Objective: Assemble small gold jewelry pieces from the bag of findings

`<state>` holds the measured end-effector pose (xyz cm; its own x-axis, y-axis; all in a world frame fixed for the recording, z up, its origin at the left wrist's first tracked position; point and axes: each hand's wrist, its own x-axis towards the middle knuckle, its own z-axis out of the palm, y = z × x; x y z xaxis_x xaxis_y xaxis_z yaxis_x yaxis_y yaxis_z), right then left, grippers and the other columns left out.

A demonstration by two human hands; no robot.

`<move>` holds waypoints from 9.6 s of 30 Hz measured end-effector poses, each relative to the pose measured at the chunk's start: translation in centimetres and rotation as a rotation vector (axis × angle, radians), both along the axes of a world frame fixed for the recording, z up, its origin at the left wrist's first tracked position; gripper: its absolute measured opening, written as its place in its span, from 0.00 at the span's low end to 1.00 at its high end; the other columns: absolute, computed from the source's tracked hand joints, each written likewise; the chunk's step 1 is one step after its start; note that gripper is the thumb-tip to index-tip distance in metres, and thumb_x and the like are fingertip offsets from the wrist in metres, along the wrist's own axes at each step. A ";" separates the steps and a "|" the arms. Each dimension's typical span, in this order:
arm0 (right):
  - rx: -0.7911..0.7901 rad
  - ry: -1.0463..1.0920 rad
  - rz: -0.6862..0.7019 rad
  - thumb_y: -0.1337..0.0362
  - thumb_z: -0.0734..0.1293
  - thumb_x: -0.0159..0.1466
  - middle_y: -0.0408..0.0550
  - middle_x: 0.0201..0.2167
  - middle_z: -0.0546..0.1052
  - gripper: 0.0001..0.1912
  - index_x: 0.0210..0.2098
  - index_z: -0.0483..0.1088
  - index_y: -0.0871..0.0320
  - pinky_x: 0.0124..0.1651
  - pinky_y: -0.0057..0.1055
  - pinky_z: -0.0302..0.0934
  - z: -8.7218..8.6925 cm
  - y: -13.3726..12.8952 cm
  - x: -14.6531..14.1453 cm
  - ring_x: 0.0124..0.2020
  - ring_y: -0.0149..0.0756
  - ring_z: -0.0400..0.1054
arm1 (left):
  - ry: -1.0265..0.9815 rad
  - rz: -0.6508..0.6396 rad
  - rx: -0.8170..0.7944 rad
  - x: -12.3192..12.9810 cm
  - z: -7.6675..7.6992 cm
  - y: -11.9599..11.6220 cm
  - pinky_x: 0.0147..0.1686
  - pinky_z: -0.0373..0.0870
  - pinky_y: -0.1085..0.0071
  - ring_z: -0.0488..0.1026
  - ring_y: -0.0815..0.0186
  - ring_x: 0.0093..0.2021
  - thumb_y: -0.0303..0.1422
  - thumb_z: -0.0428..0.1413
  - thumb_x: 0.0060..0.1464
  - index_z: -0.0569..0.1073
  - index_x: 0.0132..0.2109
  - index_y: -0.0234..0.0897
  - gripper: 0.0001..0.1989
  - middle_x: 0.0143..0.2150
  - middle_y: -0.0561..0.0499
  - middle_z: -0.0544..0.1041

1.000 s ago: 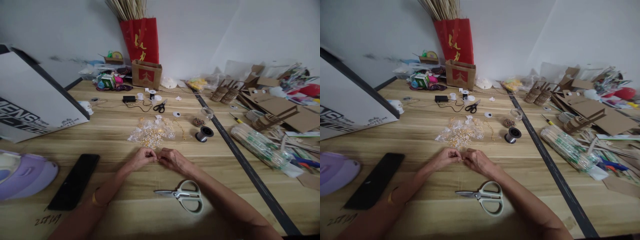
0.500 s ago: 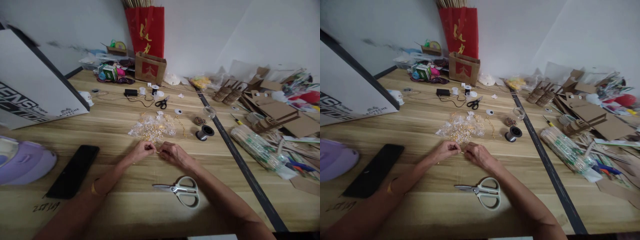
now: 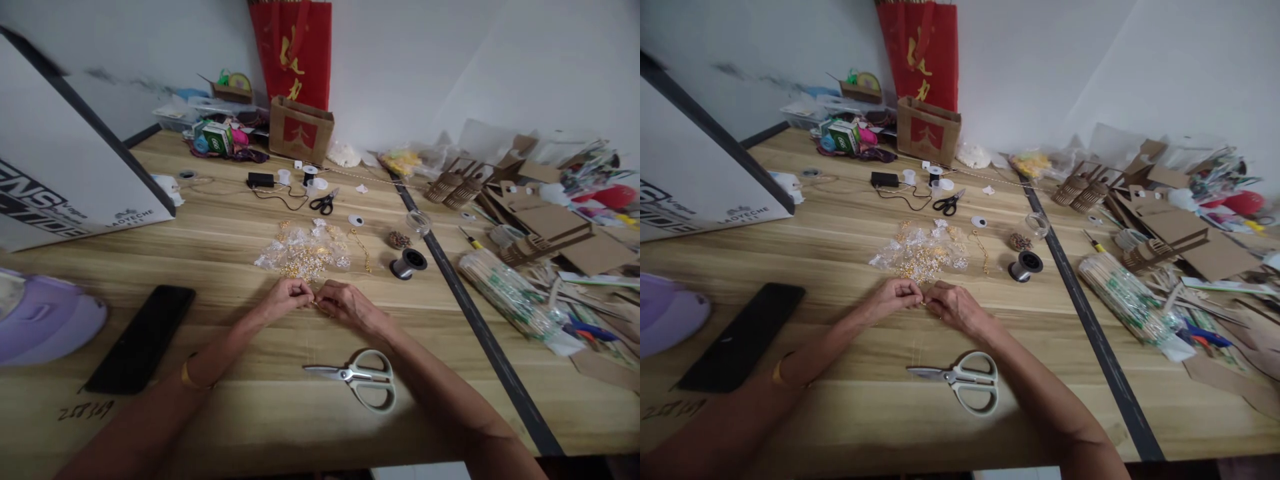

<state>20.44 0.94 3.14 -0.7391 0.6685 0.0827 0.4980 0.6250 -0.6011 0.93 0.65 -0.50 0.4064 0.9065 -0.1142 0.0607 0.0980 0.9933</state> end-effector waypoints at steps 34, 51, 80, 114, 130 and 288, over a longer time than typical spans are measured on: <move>-0.175 0.171 0.014 0.67 0.60 0.65 0.47 0.36 0.75 0.10 0.45 0.67 0.60 0.37 0.24 0.59 1.4 -0.4 0.2 0.33 0.30 0.68 | -0.126 -0.040 -0.173 0.6 0.3 -0.7 0.28 0.69 0.74 0.73 0.70 0.25 0.41 0.65 0.39 0.70 0.29 0.31 0.18 0.24 0.50 0.77; -0.070 0.130 0.009 0.67 0.59 0.66 0.46 0.31 0.72 0.07 0.37 0.67 0.60 0.34 0.23 0.58 1.2 -0.4 0.0 0.29 0.29 0.65 | -0.147 -0.081 -0.167 0.5 -0.1 -0.7 0.29 0.69 0.73 0.73 0.70 0.26 0.39 0.65 0.41 0.69 0.29 0.32 0.16 0.25 0.51 0.76; -0.201 0.186 -0.006 0.66 0.60 0.65 0.44 0.29 0.73 0.06 0.37 0.68 0.61 0.31 0.22 0.55 1.5 -0.2 0.5 0.28 0.27 0.63 | -0.145 -0.090 -0.179 0.5 0.2 -0.6 0.32 0.69 0.72 0.73 0.69 0.27 0.40 0.63 0.43 0.71 0.30 0.31 0.15 0.27 0.49 0.77; 0.004 0.148 0.004 0.70 0.62 0.63 0.45 0.28 0.72 0.05 0.34 0.69 0.62 0.31 0.22 0.54 0.7 -0.2 0.3 0.27 0.28 0.63 | -0.230 0.103 -0.128 0.5 0.5 -0.4 0.29 0.65 0.74 0.68 0.71 0.25 0.32 0.64 0.38 0.74 0.25 0.31 0.09 0.22 0.53 0.74; -0.056 0.167 -0.070 0.68 0.62 0.62 0.42 0.24 0.69 0.06 0.32 0.69 0.63 0.27 0.22 0.50 0.9 -0.2 0.4 0.23 0.25 0.57 | -0.337 0.157 -0.185 0.9 1.2 -0.5 0.30 0.65 0.74 0.69 0.70 0.27 0.30 0.65 0.35 0.76 0.24 0.32 0.07 0.25 0.52 0.76; 0.076 -0.607 -0.277 0.68 0.61 0.62 0.47 0.30 0.73 0.06 0.31 0.69 0.59 0.29 0.27 0.49 0.7 -3.5 8.4 0.29 0.33 0.68 | 0.498 -0.028 0.313 1.4 -0.2 -1.7 0.24 0.58 0.77 0.67 0.69 0.23 0.25 0.55 0.43 0.74 0.26 0.36 0.04 0.22 0.55 0.73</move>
<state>28.84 -2.56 3.80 -0.4710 0.8490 -0.2396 0.8821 0.4546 -0.1232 2.29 -1.07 -0.73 0.3965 0.9177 -0.0263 0.5260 -0.2036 0.8258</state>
